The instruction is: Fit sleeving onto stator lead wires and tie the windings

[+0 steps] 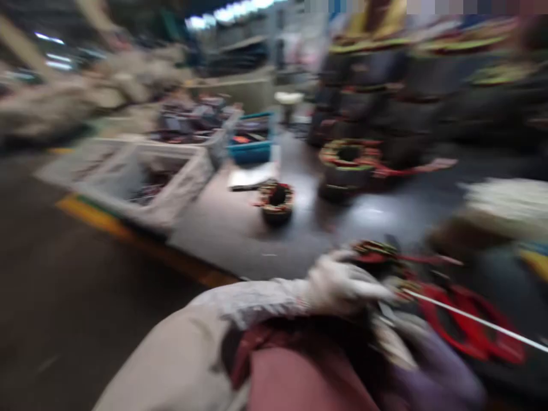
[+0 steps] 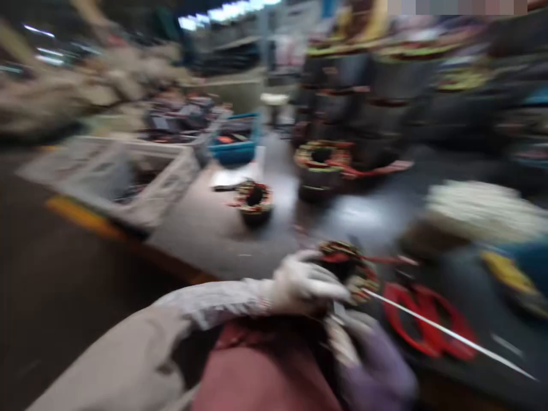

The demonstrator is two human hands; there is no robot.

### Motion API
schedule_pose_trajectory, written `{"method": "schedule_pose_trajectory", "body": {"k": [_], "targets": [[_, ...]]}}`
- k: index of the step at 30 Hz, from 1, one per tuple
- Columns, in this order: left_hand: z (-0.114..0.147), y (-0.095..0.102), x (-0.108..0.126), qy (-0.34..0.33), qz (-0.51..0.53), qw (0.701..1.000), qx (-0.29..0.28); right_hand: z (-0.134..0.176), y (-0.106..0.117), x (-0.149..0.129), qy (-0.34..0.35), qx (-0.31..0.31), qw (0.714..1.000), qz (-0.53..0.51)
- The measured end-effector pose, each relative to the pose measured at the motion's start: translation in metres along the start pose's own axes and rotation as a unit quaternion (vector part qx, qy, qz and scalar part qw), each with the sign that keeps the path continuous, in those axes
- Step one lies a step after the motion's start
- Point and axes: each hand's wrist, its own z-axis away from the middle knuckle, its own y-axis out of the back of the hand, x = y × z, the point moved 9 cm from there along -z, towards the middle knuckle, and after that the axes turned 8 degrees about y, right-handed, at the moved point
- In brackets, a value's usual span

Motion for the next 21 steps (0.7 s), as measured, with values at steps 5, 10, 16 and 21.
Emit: {"method": "schedule_pose_trajectory", "body": {"k": [5,10,16,21], "targets": [[-0.004,0.017,-0.005,-0.085,0.237,0.927,0.278,0.021,0.077,-0.040,0.008,0.085,0.969,0.234],[0.003,0.027,-0.005,-0.110,0.220,0.920,0.305,0.010,0.070,-0.021,0.004,0.089,0.955,0.283],[0.001,0.029,-0.004,-0.092,0.215,0.922,0.309,0.014,0.066,-0.029,0.038,0.067,0.967,0.243],[0.001,0.026,-0.004,-0.105,0.185,0.930,0.299,0.012,0.064,-0.018,0.023,0.066,0.952,0.298]]}}
